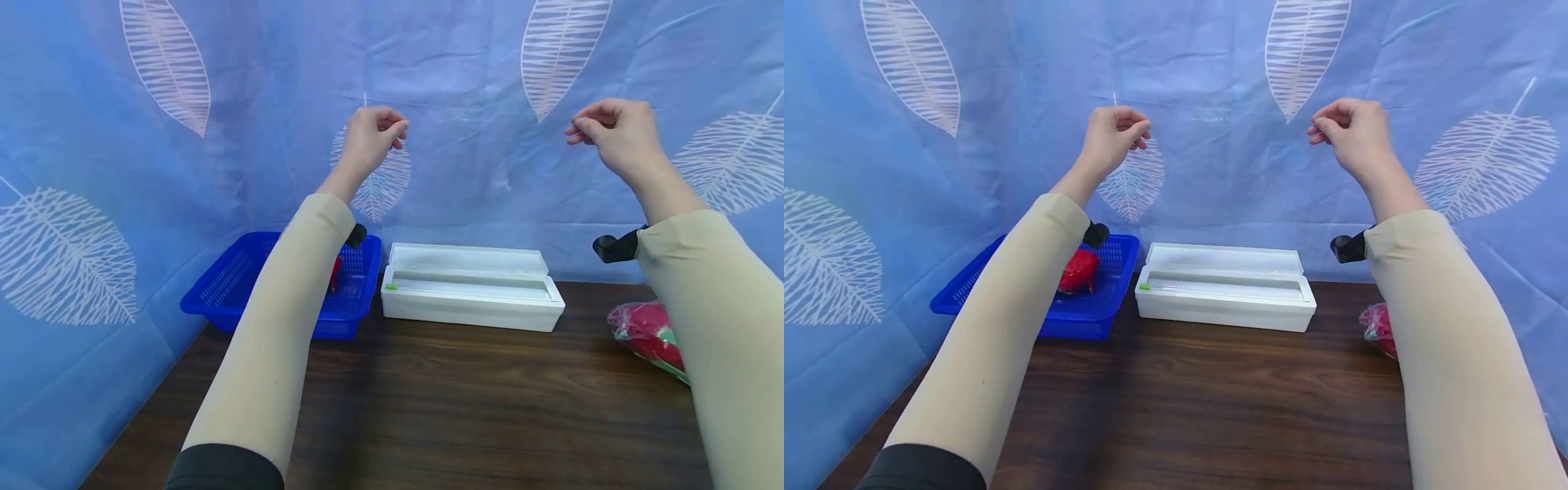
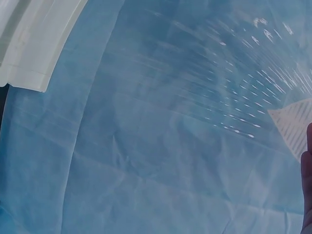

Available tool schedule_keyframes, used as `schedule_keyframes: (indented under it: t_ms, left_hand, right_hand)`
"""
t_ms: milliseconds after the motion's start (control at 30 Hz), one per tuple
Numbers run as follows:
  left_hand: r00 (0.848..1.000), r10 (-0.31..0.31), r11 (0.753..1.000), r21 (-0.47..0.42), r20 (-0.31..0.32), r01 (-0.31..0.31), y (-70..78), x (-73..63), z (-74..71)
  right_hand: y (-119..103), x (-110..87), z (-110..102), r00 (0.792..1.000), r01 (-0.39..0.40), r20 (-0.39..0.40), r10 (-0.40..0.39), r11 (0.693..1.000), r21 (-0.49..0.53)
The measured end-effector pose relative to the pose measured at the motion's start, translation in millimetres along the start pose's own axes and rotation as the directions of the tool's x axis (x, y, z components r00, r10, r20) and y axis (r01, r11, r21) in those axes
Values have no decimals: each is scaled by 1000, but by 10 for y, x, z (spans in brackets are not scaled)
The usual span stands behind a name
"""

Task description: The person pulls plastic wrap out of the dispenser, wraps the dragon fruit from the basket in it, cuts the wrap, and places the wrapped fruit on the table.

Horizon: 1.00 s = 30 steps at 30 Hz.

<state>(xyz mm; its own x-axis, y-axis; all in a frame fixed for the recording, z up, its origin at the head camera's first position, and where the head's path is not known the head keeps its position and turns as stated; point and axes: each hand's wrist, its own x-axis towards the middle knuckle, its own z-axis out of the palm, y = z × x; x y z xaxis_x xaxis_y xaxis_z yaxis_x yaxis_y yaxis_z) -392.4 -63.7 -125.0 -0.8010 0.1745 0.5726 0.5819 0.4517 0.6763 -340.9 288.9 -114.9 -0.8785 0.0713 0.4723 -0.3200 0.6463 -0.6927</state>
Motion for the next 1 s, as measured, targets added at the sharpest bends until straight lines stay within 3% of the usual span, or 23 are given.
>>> schedule_keyframes:
  t_ms: [200,367,633,1000]
  left_hand:
    - [1000,-2,998,60,-24,3,102,47,-32]
    - [999,-9,999,41,-41,11,149,68,-71]
    - [998,35,999,0,-58,-35,237,85,-165]
    - [992,68,997,37,-106,-65,346,98,-218]
  right_hand:
    - [-53,24,-43,1000,1,-15,-1,999,34]
    - [-108,47,-62,999,4,-33,-3,999,35]
    - [-212,6,-131,997,32,-72,-31,999,8]
    - [-329,-17,-218,995,47,-94,-45,999,20]
